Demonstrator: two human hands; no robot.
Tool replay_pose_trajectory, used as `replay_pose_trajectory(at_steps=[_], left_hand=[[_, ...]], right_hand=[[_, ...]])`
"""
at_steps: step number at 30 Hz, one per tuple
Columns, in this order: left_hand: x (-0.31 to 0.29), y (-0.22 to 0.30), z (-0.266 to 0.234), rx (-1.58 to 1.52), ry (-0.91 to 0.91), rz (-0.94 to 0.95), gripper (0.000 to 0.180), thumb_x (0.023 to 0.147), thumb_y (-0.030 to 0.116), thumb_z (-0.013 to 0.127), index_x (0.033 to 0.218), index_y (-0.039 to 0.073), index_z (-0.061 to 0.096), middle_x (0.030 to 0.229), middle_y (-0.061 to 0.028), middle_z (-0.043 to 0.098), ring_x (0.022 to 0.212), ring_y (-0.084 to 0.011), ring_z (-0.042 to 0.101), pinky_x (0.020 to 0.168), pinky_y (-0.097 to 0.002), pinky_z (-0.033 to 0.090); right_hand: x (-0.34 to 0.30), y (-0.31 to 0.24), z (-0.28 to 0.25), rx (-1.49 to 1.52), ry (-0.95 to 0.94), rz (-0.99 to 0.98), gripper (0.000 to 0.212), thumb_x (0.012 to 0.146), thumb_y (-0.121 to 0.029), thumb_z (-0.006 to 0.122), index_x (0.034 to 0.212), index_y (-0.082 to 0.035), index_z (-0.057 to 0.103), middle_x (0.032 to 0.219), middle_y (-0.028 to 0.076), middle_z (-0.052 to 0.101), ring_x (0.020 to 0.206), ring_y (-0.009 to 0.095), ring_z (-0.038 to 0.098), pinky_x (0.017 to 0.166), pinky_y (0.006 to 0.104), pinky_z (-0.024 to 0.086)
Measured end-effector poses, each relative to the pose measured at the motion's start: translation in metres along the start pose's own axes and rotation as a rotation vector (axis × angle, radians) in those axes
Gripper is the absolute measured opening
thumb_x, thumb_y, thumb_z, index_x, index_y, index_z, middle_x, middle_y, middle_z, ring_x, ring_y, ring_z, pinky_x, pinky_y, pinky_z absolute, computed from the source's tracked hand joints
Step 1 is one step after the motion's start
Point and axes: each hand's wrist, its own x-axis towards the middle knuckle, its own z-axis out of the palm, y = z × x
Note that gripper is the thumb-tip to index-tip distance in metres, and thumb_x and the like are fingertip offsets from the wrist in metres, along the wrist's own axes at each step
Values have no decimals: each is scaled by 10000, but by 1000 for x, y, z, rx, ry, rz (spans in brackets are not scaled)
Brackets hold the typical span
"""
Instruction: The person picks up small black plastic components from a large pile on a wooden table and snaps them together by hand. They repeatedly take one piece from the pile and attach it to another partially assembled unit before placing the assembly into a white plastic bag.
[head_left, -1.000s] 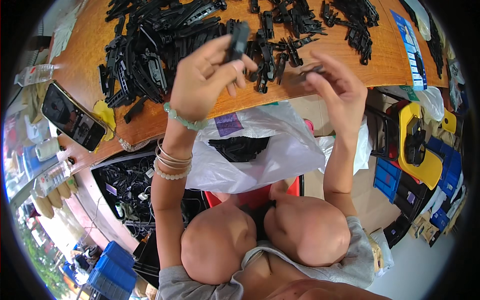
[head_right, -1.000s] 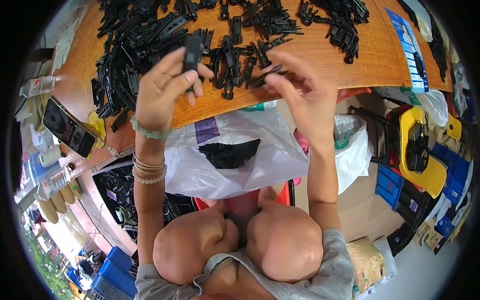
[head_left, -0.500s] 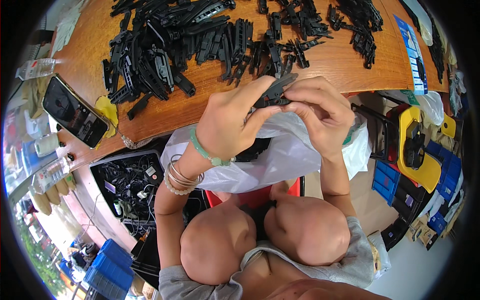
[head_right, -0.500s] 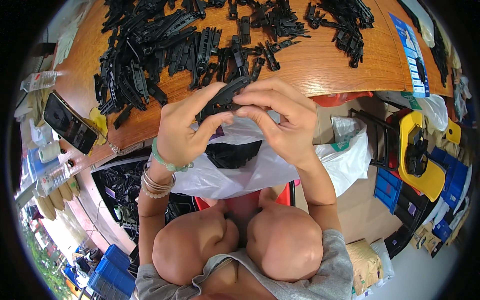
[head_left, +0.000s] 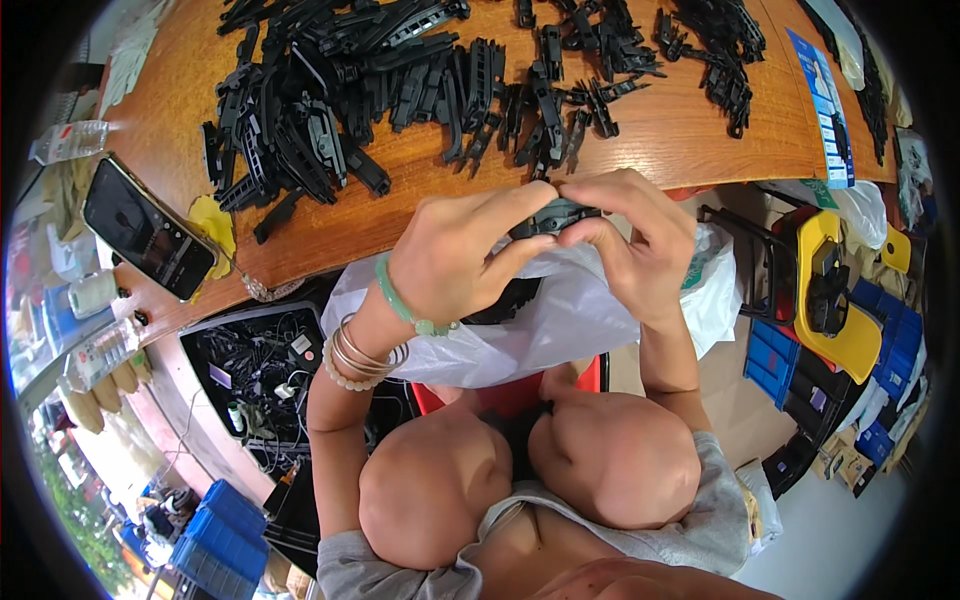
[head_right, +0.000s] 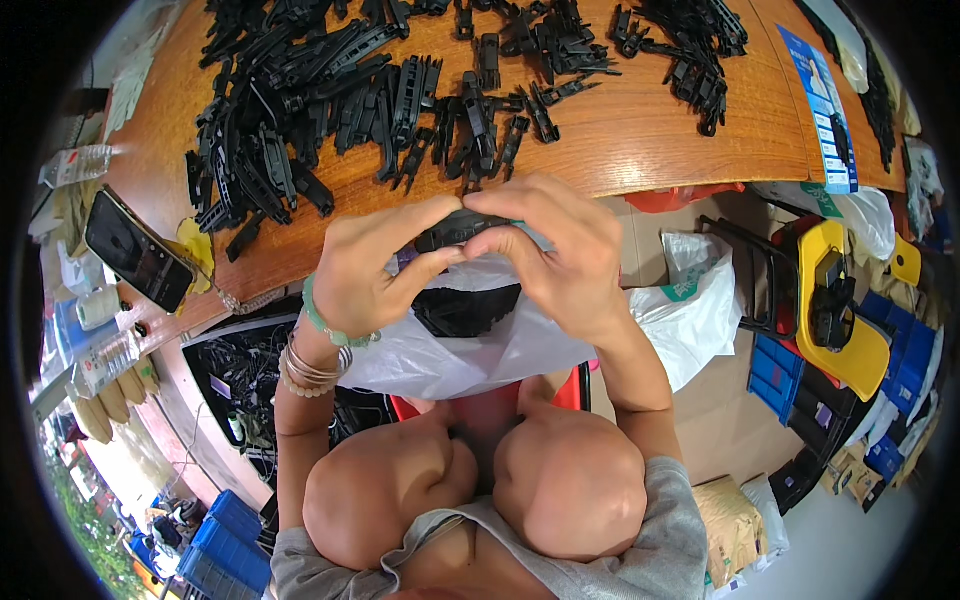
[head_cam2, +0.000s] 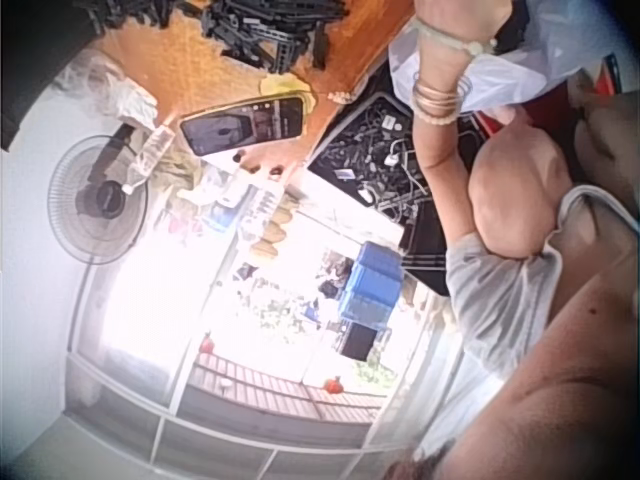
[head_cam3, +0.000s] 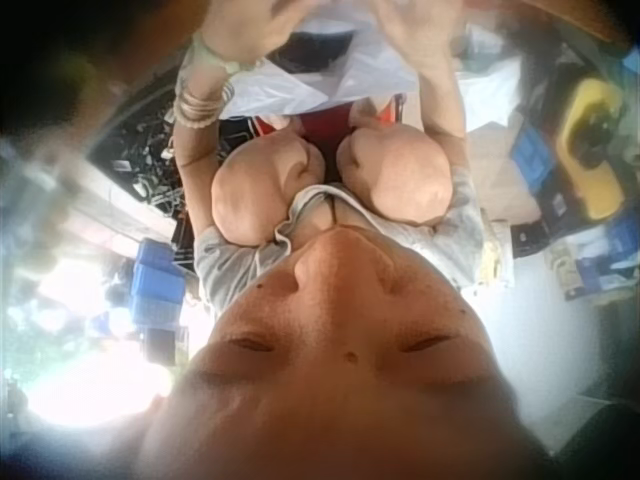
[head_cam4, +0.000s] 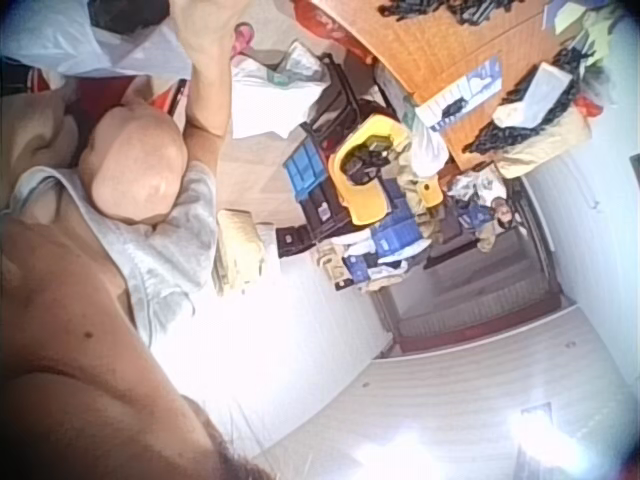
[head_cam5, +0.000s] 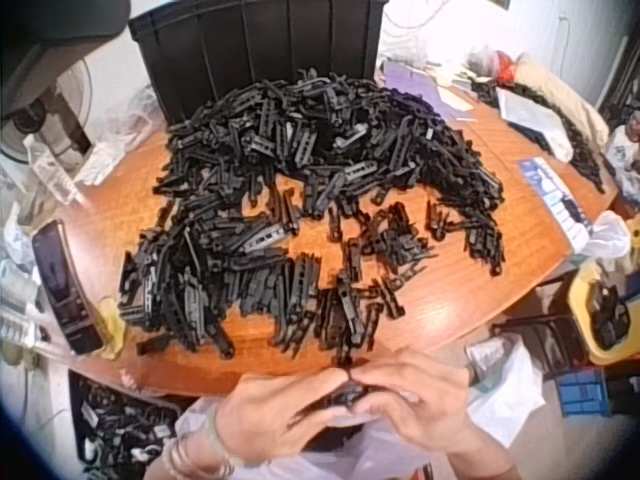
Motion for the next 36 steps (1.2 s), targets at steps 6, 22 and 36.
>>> replay_pose_trajectory(at_steps=[6, 22, 36], left_hand=[[-3, -6, -3, -67, -56, -63, 321, 777, 130, 699, 1049, -12, 603, 866, -174, 648, 695, -334, 632, 591, -346, 508], [57, -44, -9, 764, 147, -129, 303, 790, 268, 696, 994, 61, 610, 865, -100, 641, 719, -304, 606, 609, -340, 493], [5, -11, -11, -537, 271, -513, 297, 898, 22, 485, 1170, -99, 484, 832, -151, 632, 626, -185, 632, 534, -261, 510]], right_hand=[[3, -2, 5, 110, 24, 139, 259, 677, -63, 752, 905, 11, 654, 826, 116, 651, 676, 228, 603, 602, 280, 473], [27, 46, -10, -502, 186, 165, 85, 777, -61, 675, 801, 8, 633, 801, 106, 614, 688, 301, 597, 609, 378, 452], [20, 19, -10, 252, 204, 434, 258, 799, 90, 576, 1041, 1, 584, 845, 39, 589, 691, 130, 596, 522, 239, 444]])
